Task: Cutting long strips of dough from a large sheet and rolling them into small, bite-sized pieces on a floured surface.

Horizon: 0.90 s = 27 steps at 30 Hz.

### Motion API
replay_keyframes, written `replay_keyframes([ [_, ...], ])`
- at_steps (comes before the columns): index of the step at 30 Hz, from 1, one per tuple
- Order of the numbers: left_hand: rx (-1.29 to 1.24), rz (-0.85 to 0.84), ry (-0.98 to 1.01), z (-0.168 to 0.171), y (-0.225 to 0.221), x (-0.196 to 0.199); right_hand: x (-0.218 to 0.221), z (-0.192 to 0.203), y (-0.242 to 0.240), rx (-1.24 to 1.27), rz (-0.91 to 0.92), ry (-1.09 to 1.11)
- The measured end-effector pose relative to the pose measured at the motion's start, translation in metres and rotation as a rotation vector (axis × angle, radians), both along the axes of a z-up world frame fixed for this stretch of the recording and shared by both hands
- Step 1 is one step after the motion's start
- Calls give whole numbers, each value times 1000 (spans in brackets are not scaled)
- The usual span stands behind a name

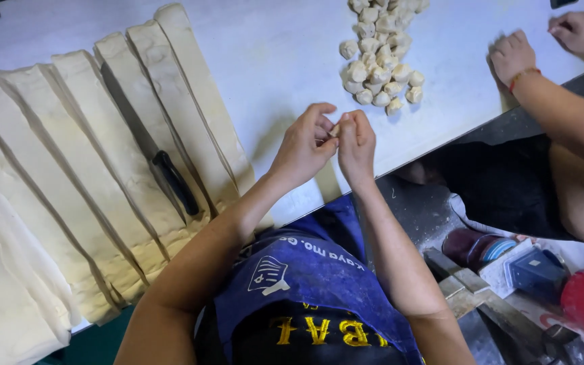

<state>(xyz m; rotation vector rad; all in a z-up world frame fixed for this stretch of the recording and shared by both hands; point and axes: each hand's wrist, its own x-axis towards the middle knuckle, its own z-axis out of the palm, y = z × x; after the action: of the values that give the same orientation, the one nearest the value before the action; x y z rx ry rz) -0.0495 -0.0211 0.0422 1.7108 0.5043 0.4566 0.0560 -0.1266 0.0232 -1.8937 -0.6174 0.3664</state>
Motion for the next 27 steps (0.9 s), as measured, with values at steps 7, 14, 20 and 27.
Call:
replay_keyframes([
  [7,-648,63,184,-27,-14,-20,-12,7,-16,-137,101,-248],
  [14,-603,67,217,-25,-50,-6,-35,-1,-33,-204,210,-633],
  [20,-552,61,41,3,-57,16,-14,55,-27,-45,90,-387],
  [27,-902,-26,-96,2,-75,29,19,32,-55,67,68,-257],
])
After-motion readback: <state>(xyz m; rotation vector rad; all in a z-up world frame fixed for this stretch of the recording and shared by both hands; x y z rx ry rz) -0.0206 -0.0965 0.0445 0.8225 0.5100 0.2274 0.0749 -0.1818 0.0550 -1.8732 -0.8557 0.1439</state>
